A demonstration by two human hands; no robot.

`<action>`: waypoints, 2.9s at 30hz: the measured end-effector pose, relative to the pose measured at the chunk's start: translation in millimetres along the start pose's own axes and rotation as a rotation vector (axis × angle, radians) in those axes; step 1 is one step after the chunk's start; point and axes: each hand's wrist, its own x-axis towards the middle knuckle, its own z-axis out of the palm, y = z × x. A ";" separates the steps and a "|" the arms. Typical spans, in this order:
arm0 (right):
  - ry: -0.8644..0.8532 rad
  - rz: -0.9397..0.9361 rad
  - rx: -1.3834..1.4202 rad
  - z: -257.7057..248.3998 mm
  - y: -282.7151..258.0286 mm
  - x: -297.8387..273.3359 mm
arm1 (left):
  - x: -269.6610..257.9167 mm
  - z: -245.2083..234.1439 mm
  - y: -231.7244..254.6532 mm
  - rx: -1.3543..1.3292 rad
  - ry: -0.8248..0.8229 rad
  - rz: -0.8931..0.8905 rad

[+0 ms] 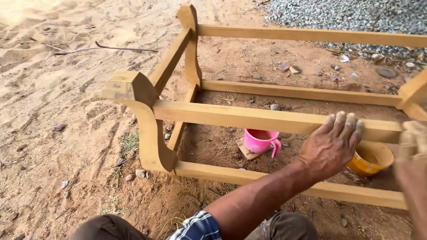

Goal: Sanding the joints and surfaces of a wooden table frame using sandpaper and a chisel for refinement.

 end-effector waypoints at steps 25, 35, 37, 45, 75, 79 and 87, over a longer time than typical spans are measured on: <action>0.132 -0.346 0.624 76.4 -367.5 -115.7 | -235.9 -111.0 -246.1 0.311 -0.085 -0.419; 0.134 -0.543 0.050 33.5 -271.5 -51.5 | -179.8 -84.8 -204.8 0.188 -0.230 -0.627; -0.046 -0.577 -0.010 35.3 -261.3 -50.0 | -167.0 -83.3 -189.8 0.117 -0.305 -0.703; 0.106 -0.225 0.013 -25.5 -126.9 -32.4 | -57.5 -41.7 -71.3 -0.062 -0.346 -0.515; -0.524 0.207 -0.561 -106.9 24.1 61.9 | -154.5 -66.1 -187.2 0.279 -0.260 -0.701; -0.217 -0.149 -0.247 -93.5 88.7 55.3 | -64.6 -50.4 -86.5 0.033 -0.171 -0.582; -0.235 -0.118 -0.431 -118.4 101.4 52.9 | 100.7 -6.0 90.5 -0.305 -0.386 -0.227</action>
